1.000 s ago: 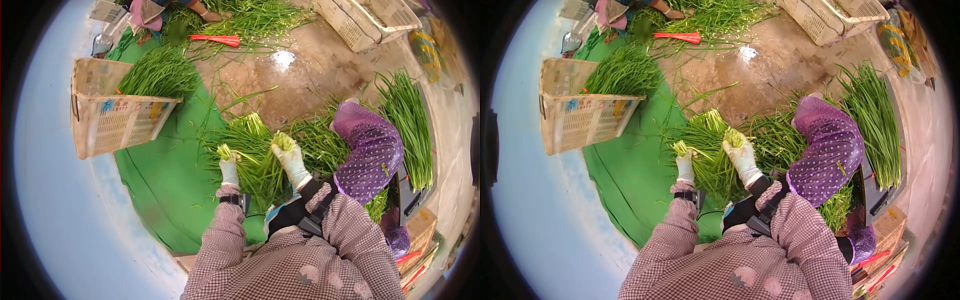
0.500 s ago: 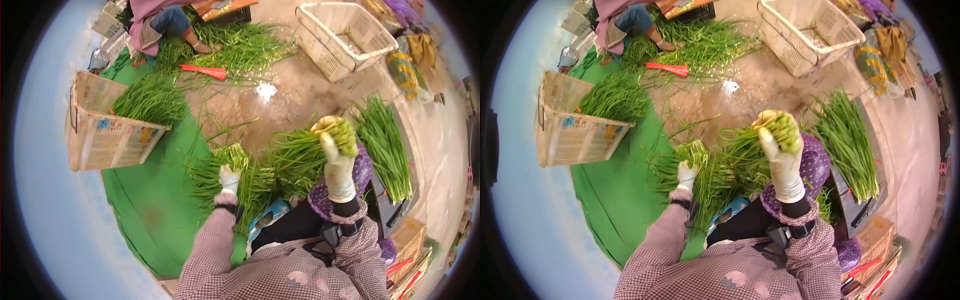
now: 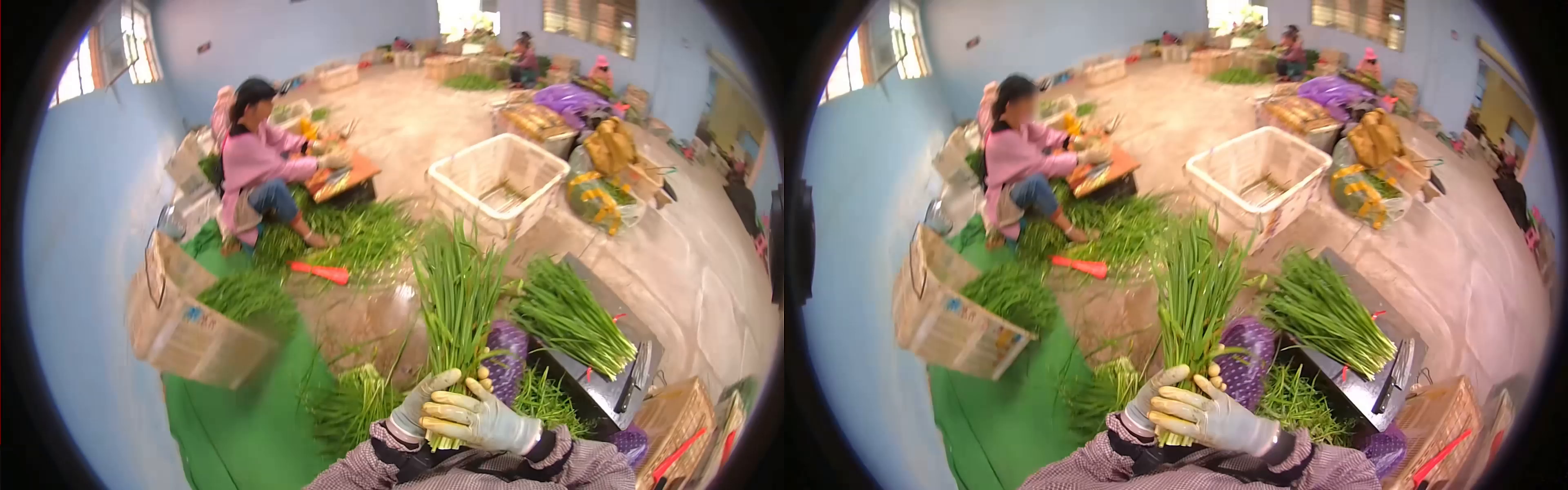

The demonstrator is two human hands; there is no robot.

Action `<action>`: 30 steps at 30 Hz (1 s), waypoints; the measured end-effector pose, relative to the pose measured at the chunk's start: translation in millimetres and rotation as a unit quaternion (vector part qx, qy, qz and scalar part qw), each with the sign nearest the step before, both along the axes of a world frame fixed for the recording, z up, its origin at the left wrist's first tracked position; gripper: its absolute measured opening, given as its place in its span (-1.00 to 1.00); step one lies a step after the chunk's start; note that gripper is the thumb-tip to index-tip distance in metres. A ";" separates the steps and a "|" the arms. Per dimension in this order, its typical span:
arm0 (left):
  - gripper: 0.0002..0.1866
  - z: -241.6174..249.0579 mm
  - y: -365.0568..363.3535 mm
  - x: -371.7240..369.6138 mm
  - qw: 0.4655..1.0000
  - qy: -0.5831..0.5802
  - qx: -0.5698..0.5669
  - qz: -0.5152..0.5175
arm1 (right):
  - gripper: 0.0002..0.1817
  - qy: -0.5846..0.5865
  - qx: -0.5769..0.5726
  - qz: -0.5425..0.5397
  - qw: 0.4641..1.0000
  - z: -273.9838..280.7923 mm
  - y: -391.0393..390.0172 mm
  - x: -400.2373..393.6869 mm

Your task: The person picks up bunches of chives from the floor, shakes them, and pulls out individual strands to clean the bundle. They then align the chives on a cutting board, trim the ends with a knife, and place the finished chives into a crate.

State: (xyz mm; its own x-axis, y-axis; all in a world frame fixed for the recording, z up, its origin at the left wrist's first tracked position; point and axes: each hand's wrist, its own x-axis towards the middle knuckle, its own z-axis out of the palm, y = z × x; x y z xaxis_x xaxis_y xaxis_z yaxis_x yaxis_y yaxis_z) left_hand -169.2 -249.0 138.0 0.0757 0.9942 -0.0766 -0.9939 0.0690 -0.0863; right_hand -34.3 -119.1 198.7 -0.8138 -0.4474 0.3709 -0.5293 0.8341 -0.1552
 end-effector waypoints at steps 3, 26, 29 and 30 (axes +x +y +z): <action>-0.31 20.8 33.4 13.5 0.919 0.385 -0.041 0.067 | -0.19 -0.110 -0.008 -0.034 0.993 36.0 13.2 51.3; -0.58 -41.4 191.1 188.8 0.727 0.662 0.167 -0.064 | 0.02 0.126 -0.517 -0.468 0.705 -11.0 124.5 290.7; -0.39 -64.5 195.8 199.4 0.595 0.767 0.235 -0.049 | -0.10 0.156 -0.597 -0.453 0.644 -0.8 122.0 313.4; -0.36 -68.9 195.6 204.7 0.588 0.769 0.249 -0.033 | -0.19 0.187 -0.630 -0.428 0.621 -15.9 125.4 320.7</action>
